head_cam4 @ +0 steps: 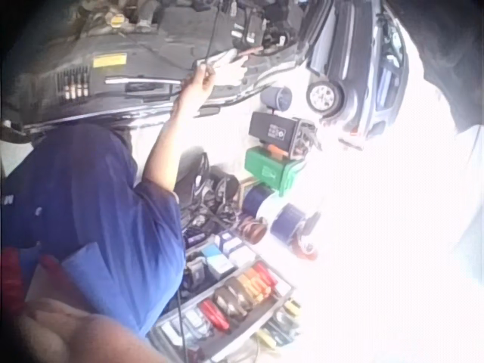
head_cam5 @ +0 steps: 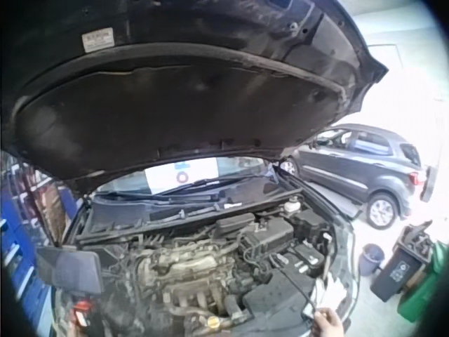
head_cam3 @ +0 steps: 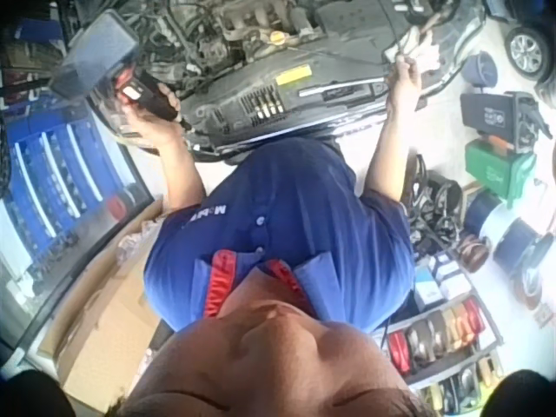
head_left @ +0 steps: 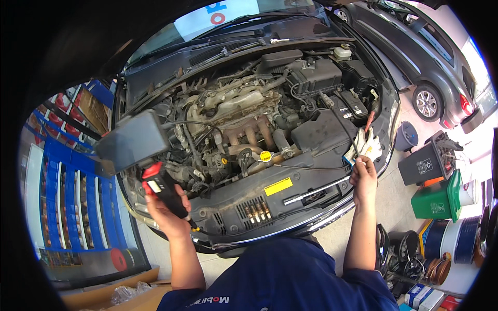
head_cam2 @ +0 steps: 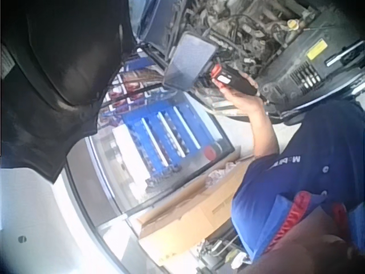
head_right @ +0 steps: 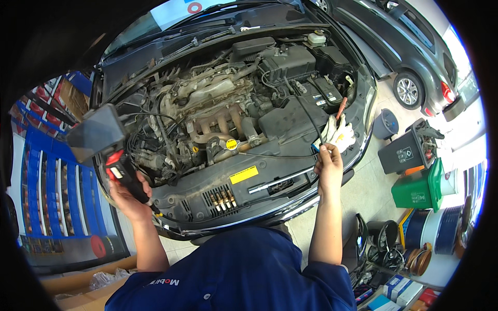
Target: The person uses a handheld diagnostic scanner with a smartphone to inspect the engine bay of a car with the hood open. They hold the device over various engine components, navigate the screen, and then place the device on the front of the car.
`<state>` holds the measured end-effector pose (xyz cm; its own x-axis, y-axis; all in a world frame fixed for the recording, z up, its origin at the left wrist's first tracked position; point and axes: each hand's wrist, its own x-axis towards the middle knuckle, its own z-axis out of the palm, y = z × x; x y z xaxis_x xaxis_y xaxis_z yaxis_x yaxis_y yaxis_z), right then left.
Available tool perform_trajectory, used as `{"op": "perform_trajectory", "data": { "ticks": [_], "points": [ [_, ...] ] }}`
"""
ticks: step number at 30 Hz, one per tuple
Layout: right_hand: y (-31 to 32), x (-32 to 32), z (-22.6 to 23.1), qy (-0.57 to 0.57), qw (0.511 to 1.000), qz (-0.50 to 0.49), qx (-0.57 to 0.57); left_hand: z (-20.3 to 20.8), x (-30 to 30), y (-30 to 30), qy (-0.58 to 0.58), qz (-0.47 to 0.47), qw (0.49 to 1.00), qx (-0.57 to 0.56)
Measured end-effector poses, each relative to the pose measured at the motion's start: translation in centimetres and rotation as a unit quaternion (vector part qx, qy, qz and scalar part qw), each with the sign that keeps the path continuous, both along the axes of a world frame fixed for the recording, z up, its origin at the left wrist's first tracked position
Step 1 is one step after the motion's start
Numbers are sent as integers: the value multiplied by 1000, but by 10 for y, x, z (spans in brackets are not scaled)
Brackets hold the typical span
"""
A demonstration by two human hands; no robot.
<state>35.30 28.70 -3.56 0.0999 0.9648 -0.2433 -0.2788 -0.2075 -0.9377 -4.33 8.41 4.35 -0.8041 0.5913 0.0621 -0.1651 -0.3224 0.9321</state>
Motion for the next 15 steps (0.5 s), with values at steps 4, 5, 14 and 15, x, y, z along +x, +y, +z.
{"op": "perform_trajectory", "data": {
  "ticks": [4, 5, 14, 15],
  "points": [
    [7, 6, -49, -62, 998, 15, -7, -29, 19, -24, -41, -8, 998, -41],
    [10, 8, -58, -86, 996, 11, -10, -38, 20, -31, -36, -6, 998, -51],
    [31, 43, -127, -258, 963, 53, 50, -27, 43, -58, 8, -105, 994, 6],
    [37, 49, -137, -277, 957, 55, 64, -28, 44, -57, 3, -104, 995, 9]
  ]
}}
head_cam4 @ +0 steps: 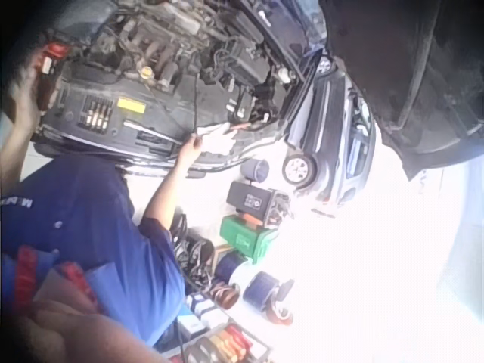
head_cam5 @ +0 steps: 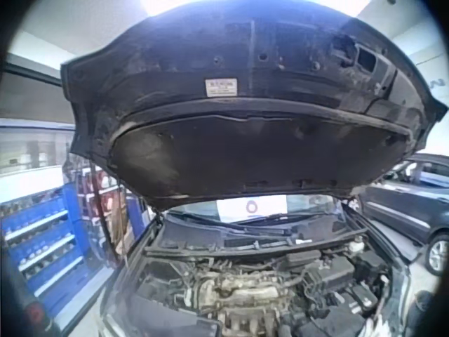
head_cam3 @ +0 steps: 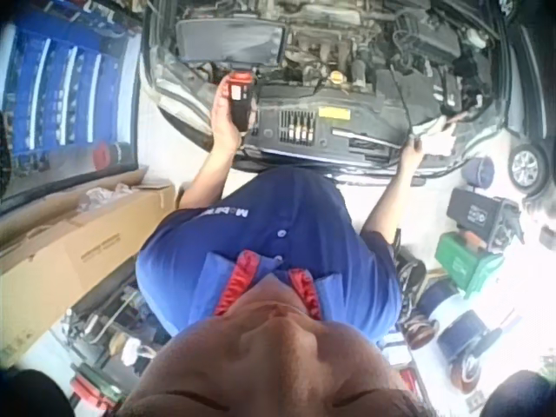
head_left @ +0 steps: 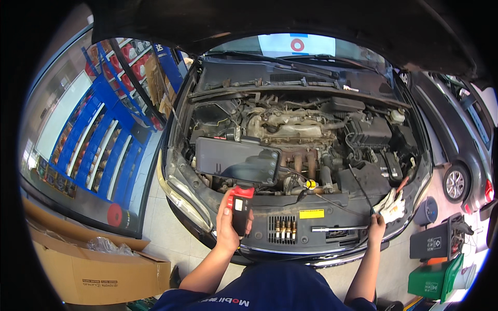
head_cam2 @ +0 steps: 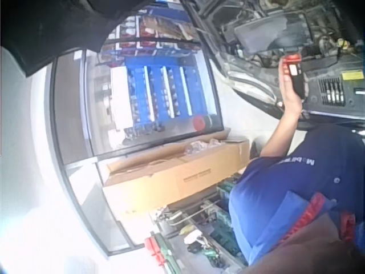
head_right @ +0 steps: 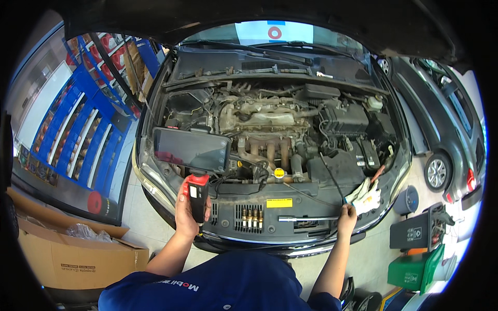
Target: The person uses a handheld diagnostic scanner with a smartphone to inspect the engine bay of a car with the hood open. They hold the device over various engine components, navigate the screen, and then place the device on the front of the car.
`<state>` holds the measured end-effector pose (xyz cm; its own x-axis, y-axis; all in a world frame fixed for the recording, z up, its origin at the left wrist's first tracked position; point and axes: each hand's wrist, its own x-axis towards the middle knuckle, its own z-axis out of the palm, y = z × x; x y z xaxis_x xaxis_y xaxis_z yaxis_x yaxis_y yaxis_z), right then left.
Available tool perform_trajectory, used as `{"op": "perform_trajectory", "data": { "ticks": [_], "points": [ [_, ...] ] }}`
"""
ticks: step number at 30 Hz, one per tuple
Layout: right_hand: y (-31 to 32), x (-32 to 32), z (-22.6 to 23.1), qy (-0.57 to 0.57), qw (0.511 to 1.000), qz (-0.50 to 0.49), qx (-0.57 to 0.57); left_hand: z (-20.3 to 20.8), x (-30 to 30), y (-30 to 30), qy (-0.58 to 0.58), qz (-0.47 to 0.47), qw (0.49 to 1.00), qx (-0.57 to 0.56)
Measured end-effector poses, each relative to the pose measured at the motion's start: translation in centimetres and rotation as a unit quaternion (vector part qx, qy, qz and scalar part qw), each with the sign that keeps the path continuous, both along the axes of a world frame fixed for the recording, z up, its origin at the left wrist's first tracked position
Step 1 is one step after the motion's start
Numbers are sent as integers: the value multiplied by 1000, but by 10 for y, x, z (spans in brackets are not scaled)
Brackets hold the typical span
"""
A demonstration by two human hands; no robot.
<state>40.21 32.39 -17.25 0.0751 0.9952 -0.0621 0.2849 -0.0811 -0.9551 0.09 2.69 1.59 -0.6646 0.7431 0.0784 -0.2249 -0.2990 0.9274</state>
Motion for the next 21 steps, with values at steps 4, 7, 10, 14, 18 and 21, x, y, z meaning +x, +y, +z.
{"op": "perform_trajectory", "data": {
  "ticks": [4, 7, 10, 14, 18, 21],
  "points": [
    [-6, -4, 1, -165, 984, 28, 65, 0, 8, -11, 14, -8, 1000, -11],
    [-11, -7, 20, -223, 973, 25, 60, 6, 14, -9, 25, -21, 999, -17],
    [-13, -8, 30, -246, 965, 43, 75, 0, 14, -7, 38, -38, 998, -25],
    [-11, -7, 37, -260, 961, 45, 79, 8, 19, 1, 51, -58, 996, -33],
    [-16, -16, 57, -275, 956, 43, 93, 12, 21, 3, 63, -65, 995, -41],
    [-28, -35, 77, -278, 946, 29, 166, 10, 23, 7, 67, -65, 995, -46]
  ]
}}
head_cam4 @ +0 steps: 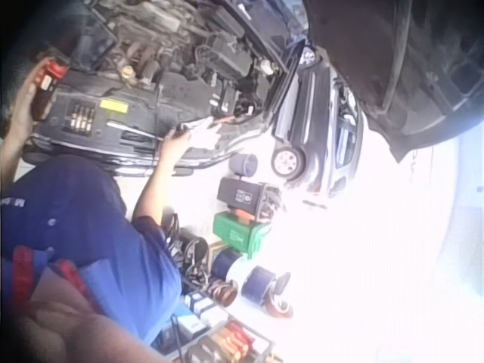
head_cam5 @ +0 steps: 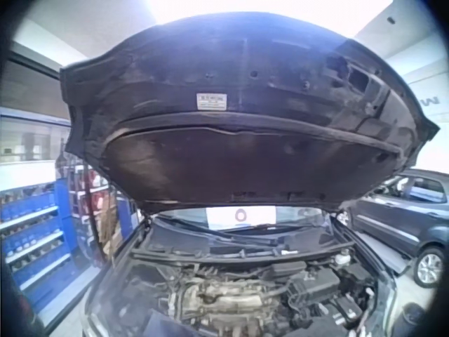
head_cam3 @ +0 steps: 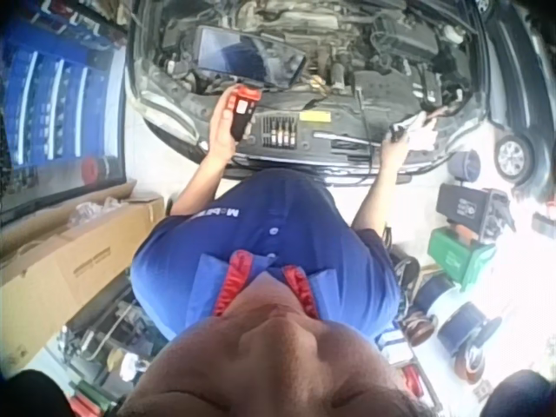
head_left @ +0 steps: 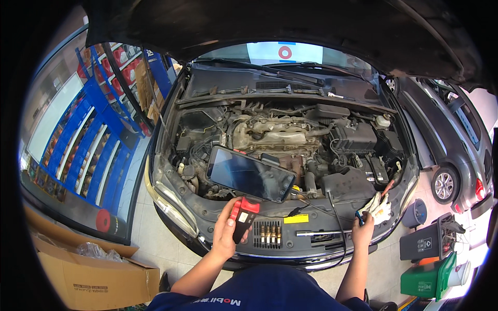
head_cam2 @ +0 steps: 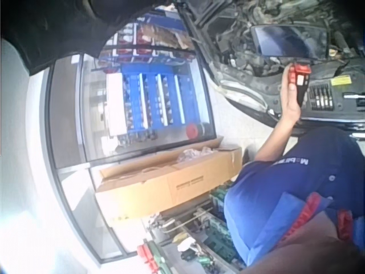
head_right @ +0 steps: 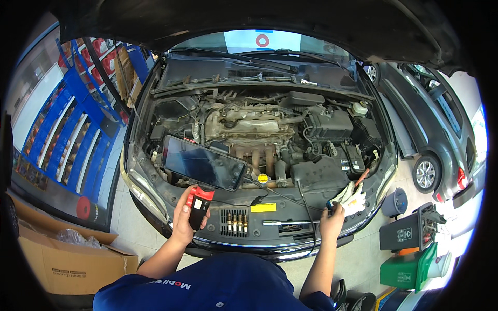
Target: The person uses a handheld diagnostic scanner with a smartphone to inspect the engine bay of a car with the hood open. They hold the device over various engine components, navigate the screen, and then place the device on the front of the car.
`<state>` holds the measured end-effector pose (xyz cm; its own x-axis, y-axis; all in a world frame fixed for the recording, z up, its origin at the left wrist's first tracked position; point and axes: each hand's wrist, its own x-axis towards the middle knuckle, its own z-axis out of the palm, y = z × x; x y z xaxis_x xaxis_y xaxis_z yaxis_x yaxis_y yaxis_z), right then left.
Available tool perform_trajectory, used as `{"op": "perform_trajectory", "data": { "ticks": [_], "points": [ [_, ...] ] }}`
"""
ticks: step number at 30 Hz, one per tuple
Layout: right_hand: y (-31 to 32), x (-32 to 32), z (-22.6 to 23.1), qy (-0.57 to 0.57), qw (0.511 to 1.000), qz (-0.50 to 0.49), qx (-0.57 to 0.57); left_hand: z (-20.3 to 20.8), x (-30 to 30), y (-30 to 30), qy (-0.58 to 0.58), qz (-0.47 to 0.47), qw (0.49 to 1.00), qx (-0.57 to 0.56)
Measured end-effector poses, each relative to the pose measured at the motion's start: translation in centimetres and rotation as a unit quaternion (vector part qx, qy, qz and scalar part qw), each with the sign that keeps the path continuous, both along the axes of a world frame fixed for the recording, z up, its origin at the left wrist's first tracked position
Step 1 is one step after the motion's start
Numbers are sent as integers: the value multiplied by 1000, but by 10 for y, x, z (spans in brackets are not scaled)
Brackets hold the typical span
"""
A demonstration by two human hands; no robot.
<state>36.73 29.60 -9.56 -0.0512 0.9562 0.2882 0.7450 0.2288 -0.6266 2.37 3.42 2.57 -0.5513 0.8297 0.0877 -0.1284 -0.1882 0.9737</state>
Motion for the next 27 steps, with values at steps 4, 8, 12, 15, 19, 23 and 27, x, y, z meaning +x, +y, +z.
{"op": "perform_trajectory", "data": {
  "ticks": [4, 8, 12, 15, 19, 23, 27],
  "points": [
    [-5, -18, 12, 2, 1000, 22, 9, -1, 1, 4, 13, -2, 1000, -14],
    [-19, -22, 12, -12, 997, 39, -67, -3, 2, 7, 27, -6, 999, -28],
    [-32, -4, -1, -65, 994, 23, -79, -12, 3, 7, 31, -5, 999, -39],
    [-33, 4, -8, -116, 981, 2, -156, -13, 6, 8, 25, -3, 999, -46],
    [-28, 21, -44, -178, 976, 10, -127, -14, 8, 12, 12, -13, 999, -48],
    [-31, 11, -24, -126, 972, -3, -200, -17, 9, 14, 4, -20, 998, -53],
    [-31, 11, -28, -79, 986, 16, -148, -24, 11, 10, 18, 8, 997, -75]
  ]
}}
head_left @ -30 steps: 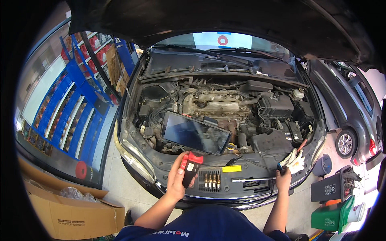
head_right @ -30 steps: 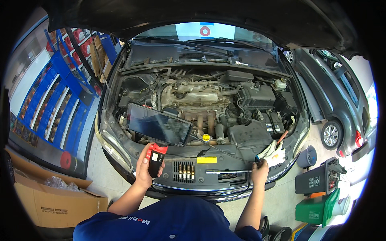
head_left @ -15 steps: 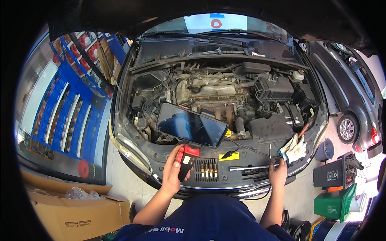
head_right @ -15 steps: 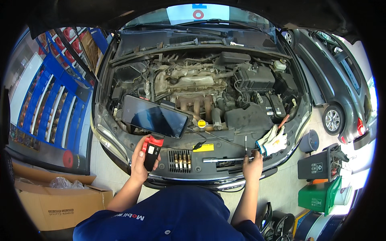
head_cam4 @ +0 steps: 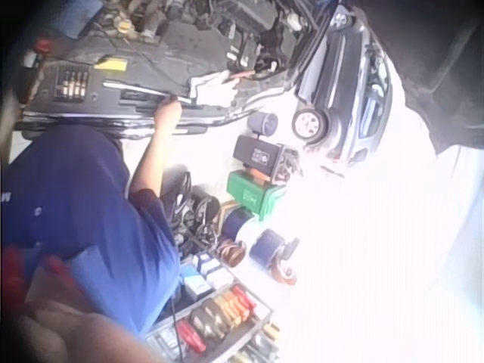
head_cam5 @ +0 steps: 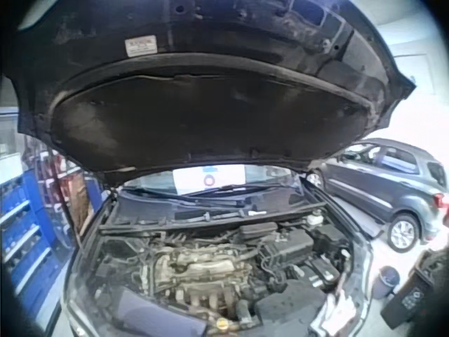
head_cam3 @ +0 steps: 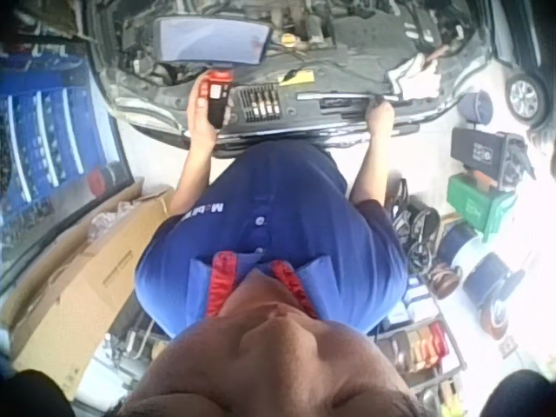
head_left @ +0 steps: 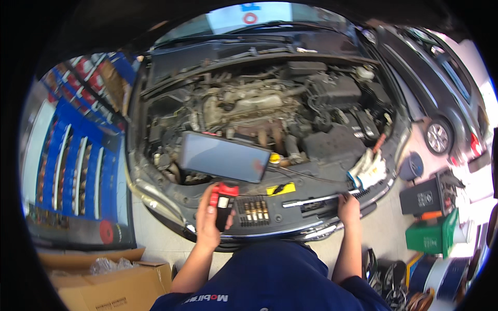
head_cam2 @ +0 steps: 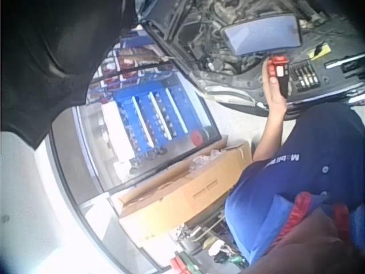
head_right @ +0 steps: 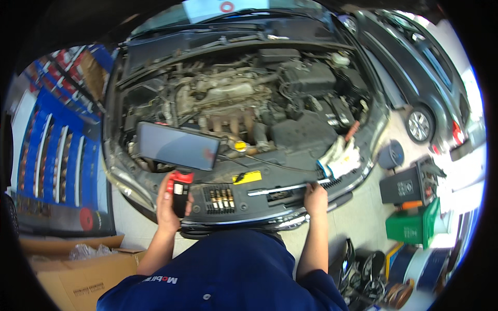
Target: The person uses a handheld diagnostic scanner with a smartphone to inspect the engine bay of a car with the hood open. They hold the device over various engine components, navigate the screen, and then place the device on the front of the car.
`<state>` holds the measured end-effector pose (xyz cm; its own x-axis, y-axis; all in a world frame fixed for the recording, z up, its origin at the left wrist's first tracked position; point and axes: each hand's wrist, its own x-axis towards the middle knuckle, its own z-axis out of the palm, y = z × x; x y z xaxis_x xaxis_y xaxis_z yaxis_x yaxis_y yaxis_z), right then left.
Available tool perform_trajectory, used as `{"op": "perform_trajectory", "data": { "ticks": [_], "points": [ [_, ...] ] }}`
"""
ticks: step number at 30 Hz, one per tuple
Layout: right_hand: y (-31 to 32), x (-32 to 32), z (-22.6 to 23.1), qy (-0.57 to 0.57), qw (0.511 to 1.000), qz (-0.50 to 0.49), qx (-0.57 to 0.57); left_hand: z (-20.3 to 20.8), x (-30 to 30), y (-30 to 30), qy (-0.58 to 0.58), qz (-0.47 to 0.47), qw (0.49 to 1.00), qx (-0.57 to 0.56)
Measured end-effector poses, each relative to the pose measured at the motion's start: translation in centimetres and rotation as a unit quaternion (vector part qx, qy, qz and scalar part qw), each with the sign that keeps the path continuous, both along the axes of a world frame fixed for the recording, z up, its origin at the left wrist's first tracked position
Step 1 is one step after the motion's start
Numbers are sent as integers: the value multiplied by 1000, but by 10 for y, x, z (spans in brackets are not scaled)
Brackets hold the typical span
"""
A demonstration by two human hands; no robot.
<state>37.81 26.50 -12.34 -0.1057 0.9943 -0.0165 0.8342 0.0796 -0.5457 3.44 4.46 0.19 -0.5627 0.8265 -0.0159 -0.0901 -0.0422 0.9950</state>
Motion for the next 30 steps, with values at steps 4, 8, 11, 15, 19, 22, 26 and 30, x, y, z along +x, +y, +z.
{"op": "perform_trajectory", "data": {
  "ticks": [4, 8, 11, 15, 19, 22, 26, 30],
  "points": [
    [6, 10, -8, 165, 984, -50, -46, -6, 1, 3, -22, 8, 1000, 20],
    [-1, 32, -17, 285, 951, -23, -120, -6, -2, 5, -12, 12, 1000, 16],
    [-11, 48, -12, 391, 912, -70, -97, -8, -1, 6, -15, 19, 1000, 14],
    [-13, 77, -20, 426, 899, -102, -23, -10, -2, 8, -14, 10, 1000, 13],
    [-29, 100, -37, 324, 928, -172, -71, -10, -2, 5, -14, 6, 1000, 9],
    [-51, 159, -139, 269, 908, -320, -15, -13, -1, 7, -15, 5, 1000, 20],
    [-96, 163, -198, 351, 799, -413, -262, -19, 0, 5, -19, -2, 1000, 13],
    [-104, 125, -212, 384, 782, -376, -316, -20, -1, 6, -33, -1, 999, 13]
  ]
}}
